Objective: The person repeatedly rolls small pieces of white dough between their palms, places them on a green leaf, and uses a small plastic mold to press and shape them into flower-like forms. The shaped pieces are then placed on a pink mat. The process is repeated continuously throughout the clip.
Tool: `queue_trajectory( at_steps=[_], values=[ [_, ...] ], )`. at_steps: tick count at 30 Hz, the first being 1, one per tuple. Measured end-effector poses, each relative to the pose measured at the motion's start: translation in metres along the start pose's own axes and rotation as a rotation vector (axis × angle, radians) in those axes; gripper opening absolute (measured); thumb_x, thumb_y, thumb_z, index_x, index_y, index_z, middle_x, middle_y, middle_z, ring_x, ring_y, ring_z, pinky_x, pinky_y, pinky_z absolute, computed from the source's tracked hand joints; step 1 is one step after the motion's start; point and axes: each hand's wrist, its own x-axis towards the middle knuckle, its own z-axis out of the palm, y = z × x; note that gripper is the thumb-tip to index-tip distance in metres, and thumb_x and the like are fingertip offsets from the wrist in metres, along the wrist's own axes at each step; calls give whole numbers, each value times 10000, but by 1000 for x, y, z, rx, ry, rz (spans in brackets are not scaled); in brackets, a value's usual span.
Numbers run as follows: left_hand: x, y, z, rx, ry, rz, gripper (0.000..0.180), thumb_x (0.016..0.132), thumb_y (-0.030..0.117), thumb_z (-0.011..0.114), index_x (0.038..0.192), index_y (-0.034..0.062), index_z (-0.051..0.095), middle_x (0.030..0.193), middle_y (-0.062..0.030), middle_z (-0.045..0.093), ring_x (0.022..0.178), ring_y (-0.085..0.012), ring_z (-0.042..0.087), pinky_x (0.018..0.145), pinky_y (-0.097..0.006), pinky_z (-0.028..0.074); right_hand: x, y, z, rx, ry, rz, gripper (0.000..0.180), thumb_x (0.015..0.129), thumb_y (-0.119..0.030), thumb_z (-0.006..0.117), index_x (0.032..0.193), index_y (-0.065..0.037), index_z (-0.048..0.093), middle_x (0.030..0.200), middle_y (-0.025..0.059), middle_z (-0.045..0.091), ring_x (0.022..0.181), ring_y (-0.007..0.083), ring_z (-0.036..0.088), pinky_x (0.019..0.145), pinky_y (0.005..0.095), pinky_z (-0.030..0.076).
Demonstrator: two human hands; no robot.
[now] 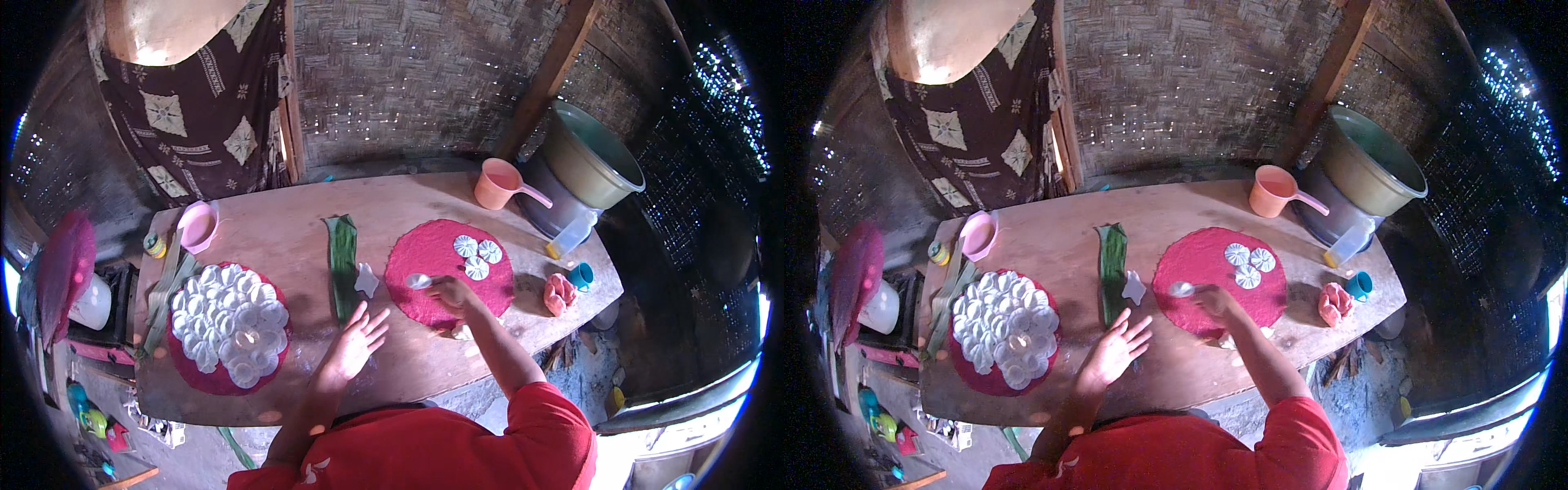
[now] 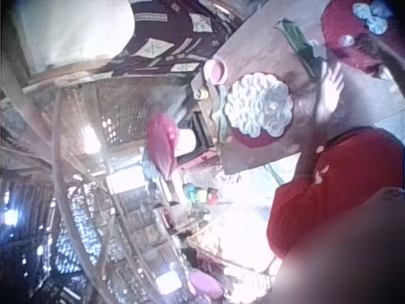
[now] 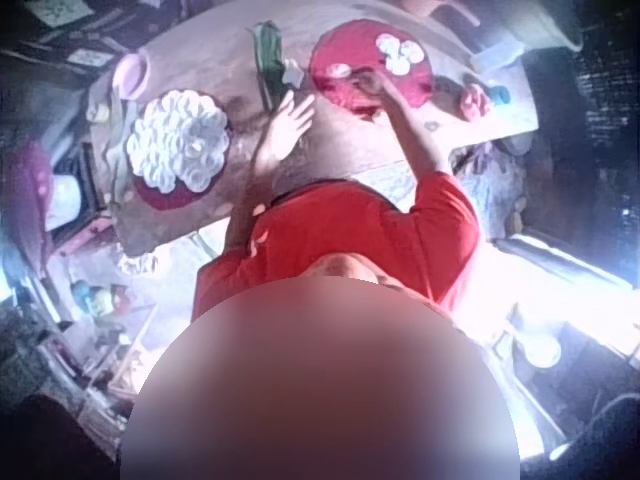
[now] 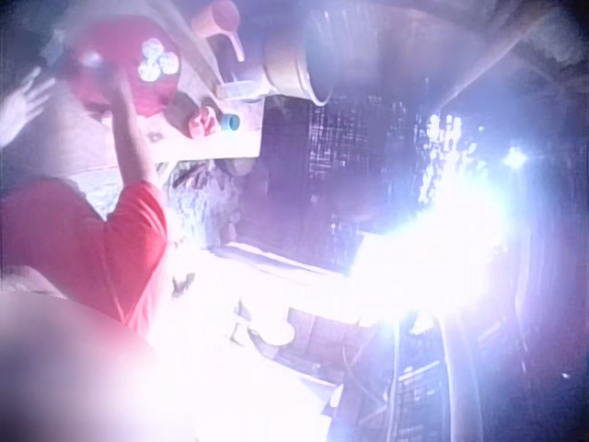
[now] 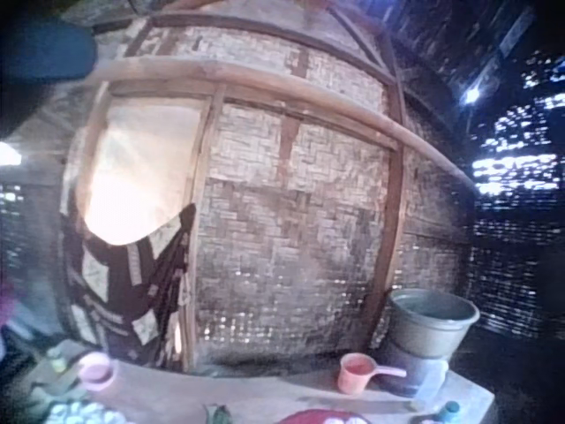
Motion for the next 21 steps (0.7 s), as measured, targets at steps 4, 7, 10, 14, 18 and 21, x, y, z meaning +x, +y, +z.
queue_trajectory(
  at_steps=[4, 7, 10, 14, 18, 21],
  values=[
    [2, -4, -26, -48, 126, 231, 641, 881, -37, 588, 1423, 176, 320, 1221, -91, 514, 1116, -193, 535, 919, -333, 486, 3, 10, -106, -716, 600, -265, 327, 779, -34, 543, 1041, -132, 712, 1153, 164, 604, 1043, 291, 570, 923, 412, 444],
    [6, 4, -31, 62, 189, 318, 583, 843, -104, 595, 1349, 126, 422, 1141, -42, 494, 1005, -140, 544, 854, -279, 487, -15, 4, -140, -1025, 739, -192, 425, 747, -14, 504, 1010, -257, 734, 1400, 103, 434, 1254, 347, 412, 1035, 494, 339],
    [10, 4, -19, 162, 213, 347, 537, 851, -92, 583, 1328, 113, 445, 1224, -49, 481, 995, -137, 551, 848, -314, 488, -27, 2, -141, -1200, 685, -233, 459, 739, -20, 500, 1015, -305, 731, 1493, 62, 315, 1351, 349, 290, 1081, 528, 256],
    [13, -2, -5, 144, 196, 377, 376, 901, 26, 592, 1258, 109, 507, 1172, -44, 541, 931, -155, 578, 835, -344, 478, -30, 6, -128, -1346, 645, -269, 463, 735, -28, 526, 1056, -299, 720, 1514, 80, 263, 1360, 365, 270, 1096, 536, 215],
    [15, 1, -13, 67, 270, 262, 292, 927, 271, 602, 1143, 78, 557, 983, -30, 601, 873, -186, 591, 889, -360, 465, -29, 14, -119, -1379, 638, -229, 501, 737, -33, 545, 1134, -309, 674, 1516, 78, 260, 1364, 368, 260, 1093, 564, 208],
    [15, 3, -16, 75, 438, 207, 470, 954, 467, 494, 1184, 59, 534, 1011, -62, 622, 891, -206, 604, 900, -384, 454, -32, 24, -109, -1464, 584, -134, 592, 739, -51, 563, 1252, -344, 588, 1521, 71, 251, 1365, 377, 258, 1077, 593, 231]
  ],
)
